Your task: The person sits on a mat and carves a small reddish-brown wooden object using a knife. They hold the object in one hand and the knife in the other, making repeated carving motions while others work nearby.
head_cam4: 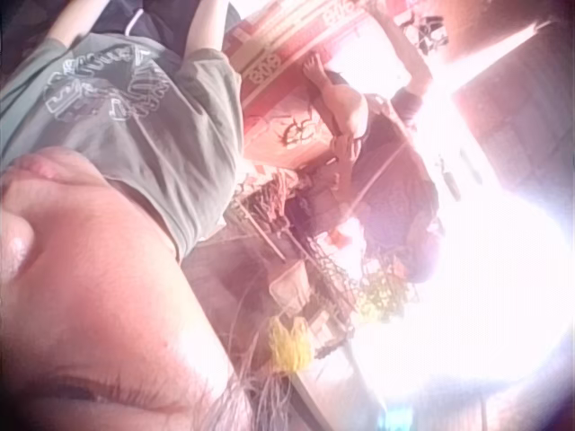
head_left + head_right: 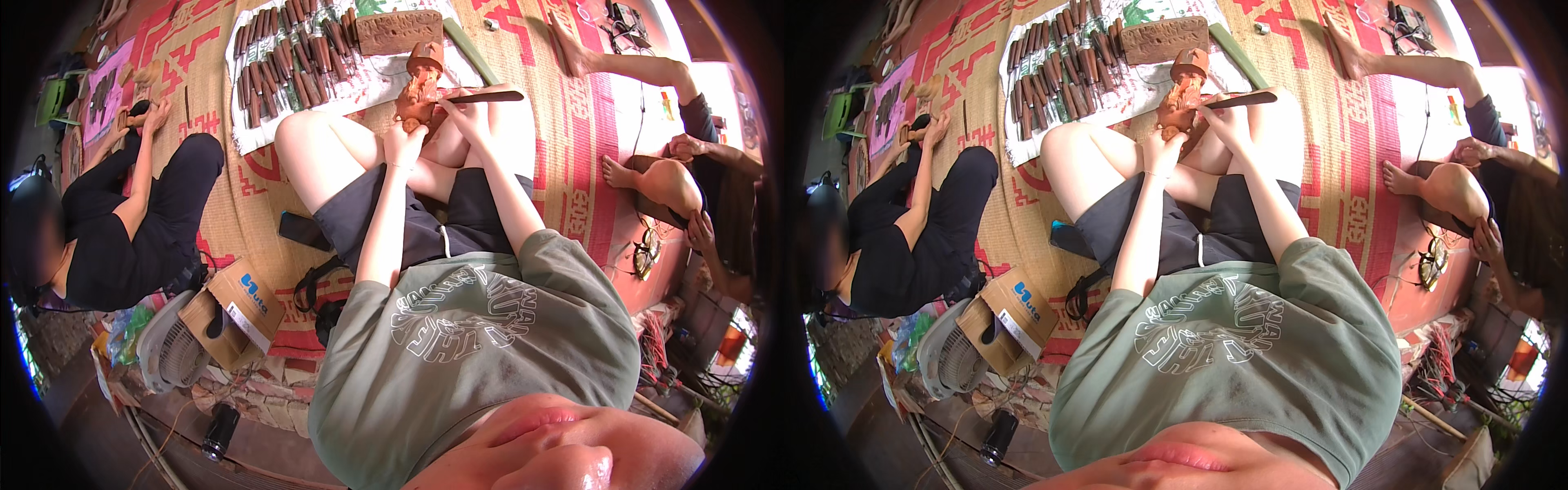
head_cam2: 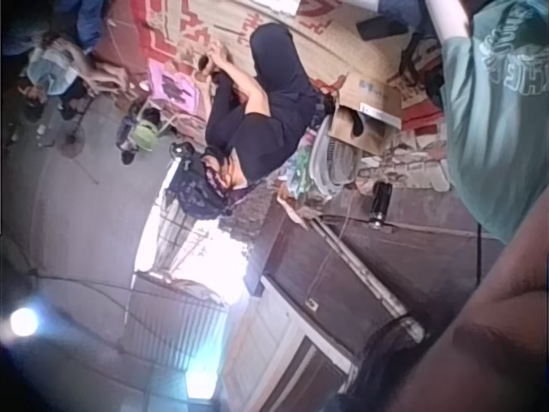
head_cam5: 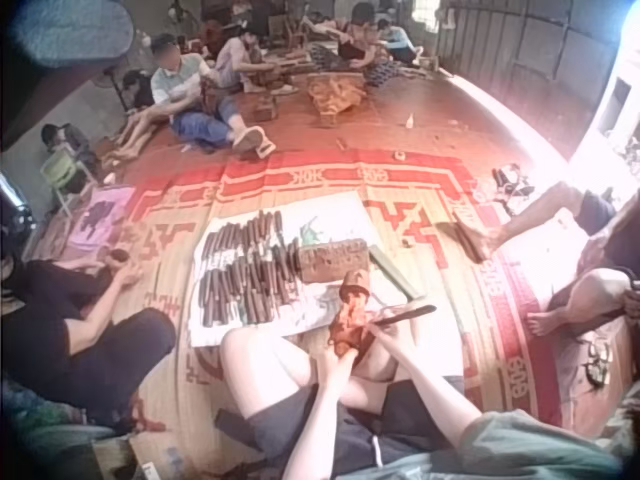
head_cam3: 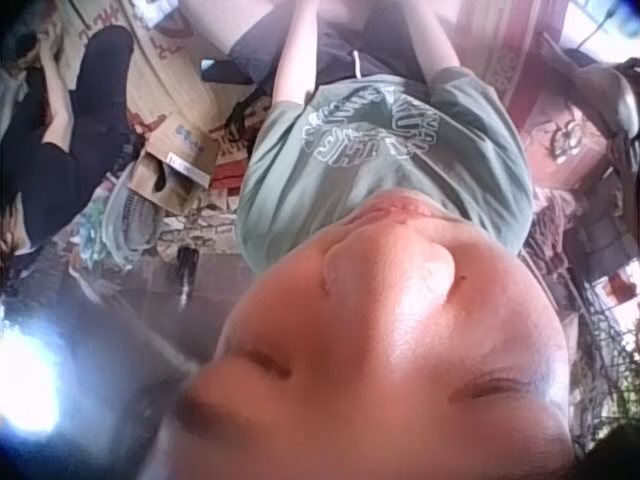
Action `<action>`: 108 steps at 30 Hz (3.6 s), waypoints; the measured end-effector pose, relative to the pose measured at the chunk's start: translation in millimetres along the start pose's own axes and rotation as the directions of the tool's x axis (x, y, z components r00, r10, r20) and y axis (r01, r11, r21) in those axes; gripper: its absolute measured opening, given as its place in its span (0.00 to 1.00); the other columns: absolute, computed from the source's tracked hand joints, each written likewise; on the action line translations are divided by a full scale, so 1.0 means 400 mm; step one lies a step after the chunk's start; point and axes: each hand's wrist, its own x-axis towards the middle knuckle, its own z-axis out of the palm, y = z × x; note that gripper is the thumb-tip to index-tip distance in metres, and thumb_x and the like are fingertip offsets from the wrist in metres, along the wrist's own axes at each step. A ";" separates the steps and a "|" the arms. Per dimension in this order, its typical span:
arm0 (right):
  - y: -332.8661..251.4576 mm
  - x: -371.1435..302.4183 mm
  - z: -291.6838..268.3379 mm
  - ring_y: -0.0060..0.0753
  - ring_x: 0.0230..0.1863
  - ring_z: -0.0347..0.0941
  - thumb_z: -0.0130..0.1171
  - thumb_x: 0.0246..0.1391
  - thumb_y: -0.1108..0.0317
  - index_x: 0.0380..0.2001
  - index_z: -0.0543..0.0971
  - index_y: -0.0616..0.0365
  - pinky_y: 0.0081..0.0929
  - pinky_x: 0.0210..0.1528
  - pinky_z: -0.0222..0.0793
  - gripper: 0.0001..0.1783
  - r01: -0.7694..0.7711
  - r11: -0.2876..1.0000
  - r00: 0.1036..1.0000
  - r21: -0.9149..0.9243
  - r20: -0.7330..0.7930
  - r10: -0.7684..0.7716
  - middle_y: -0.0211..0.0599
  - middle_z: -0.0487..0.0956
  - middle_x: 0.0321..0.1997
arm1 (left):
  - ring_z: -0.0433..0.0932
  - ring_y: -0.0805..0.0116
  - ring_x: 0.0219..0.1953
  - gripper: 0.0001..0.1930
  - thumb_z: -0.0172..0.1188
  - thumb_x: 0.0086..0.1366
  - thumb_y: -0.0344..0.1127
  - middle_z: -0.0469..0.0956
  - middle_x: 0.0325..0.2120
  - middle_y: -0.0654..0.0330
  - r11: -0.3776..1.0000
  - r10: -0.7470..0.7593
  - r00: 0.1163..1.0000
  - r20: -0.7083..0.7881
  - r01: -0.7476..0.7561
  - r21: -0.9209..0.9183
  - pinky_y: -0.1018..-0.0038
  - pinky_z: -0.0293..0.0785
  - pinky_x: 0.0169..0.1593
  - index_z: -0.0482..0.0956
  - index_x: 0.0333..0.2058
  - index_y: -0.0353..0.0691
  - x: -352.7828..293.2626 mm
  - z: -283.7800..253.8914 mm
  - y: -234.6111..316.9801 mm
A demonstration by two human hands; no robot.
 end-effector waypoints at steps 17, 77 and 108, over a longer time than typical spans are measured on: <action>-0.016 -0.006 0.020 0.20 0.23 0.68 0.62 0.43 0.71 0.25 0.76 0.61 0.17 0.27 0.63 0.06 0.024 0.997 0.998 0.075 -0.057 -0.020 0.32 0.74 0.20 | 0.77 0.52 0.23 0.15 0.60 0.44 0.40 0.76 0.18 0.46 1.000 0.001 1.000 0.001 -0.001 -0.027 0.64 0.71 0.30 0.76 0.21 0.31 -0.001 -0.006 -0.004; -0.043 -0.013 0.018 0.20 0.30 0.74 0.59 0.46 0.78 0.27 0.76 0.64 0.14 0.35 0.70 0.03 0.044 0.999 0.988 -0.025 0.148 -0.040 0.34 0.78 0.28 | 0.73 0.69 0.15 0.12 0.59 0.46 0.38 0.74 0.11 0.57 0.985 -0.027 0.999 0.028 0.032 -0.170 0.71 0.68 0.23 0.75 0.16 0.32 -0.011 -0.023 0.034; -0.054 -0.022 0.028 0.22 0.22 0.72 0.61 0.45 0.72 0.24 0.74 0.62 0.20 0.25 0.67 0.06 0.113 0.988 0.994 -0.109 0.010 -0.113 0.36 0.77 0.20 | 0.75 0.58 0.18 0.15 0.60 0.44 0.40 0.73 0.13 0.49 0.993 0.005 1.000 -0.012 -0.006 -0.120 0.66 0.69 0.26 0.75 0.19 0.31 -0.008 -0.008 0.016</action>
